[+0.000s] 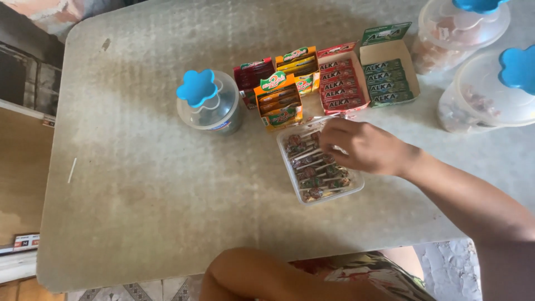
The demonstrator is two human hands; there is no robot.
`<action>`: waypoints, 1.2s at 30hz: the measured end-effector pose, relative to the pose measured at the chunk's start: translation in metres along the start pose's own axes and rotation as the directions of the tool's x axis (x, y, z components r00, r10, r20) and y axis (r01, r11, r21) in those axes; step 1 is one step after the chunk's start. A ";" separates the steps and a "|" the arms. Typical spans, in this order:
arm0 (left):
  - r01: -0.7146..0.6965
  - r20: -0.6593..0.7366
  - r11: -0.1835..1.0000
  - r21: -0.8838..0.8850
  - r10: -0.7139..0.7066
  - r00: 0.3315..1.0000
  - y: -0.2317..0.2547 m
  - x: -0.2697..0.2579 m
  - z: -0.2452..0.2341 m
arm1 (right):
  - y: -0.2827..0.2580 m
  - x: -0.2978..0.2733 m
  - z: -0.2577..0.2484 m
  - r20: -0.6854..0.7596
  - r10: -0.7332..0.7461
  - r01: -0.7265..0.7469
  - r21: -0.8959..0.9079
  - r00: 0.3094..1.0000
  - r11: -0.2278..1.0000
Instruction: Organizing lollipops by picking them up individually from a table and placing them into a small plastic basket.
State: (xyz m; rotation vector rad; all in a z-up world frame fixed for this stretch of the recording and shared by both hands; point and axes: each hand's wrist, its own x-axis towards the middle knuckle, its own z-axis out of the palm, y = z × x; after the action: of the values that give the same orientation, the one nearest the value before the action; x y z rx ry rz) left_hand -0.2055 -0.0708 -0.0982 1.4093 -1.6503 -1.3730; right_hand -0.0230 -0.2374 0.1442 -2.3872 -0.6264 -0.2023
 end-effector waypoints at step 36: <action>0.027 -0.955 0.960 0.279 0.280 -0.096 0.040 -0.169 -0.201 | 0.135 -0.026 0.061 -0.244 0.123 -0.219 -0.419 0.962 0.881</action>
State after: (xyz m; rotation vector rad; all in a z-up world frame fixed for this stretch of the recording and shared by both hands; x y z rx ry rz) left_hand 0.0072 0.0170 0.0345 1.5937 -0.6985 0.3135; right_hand 0.0186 -0.2993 0.0140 -2.7895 -0.2820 -0.5661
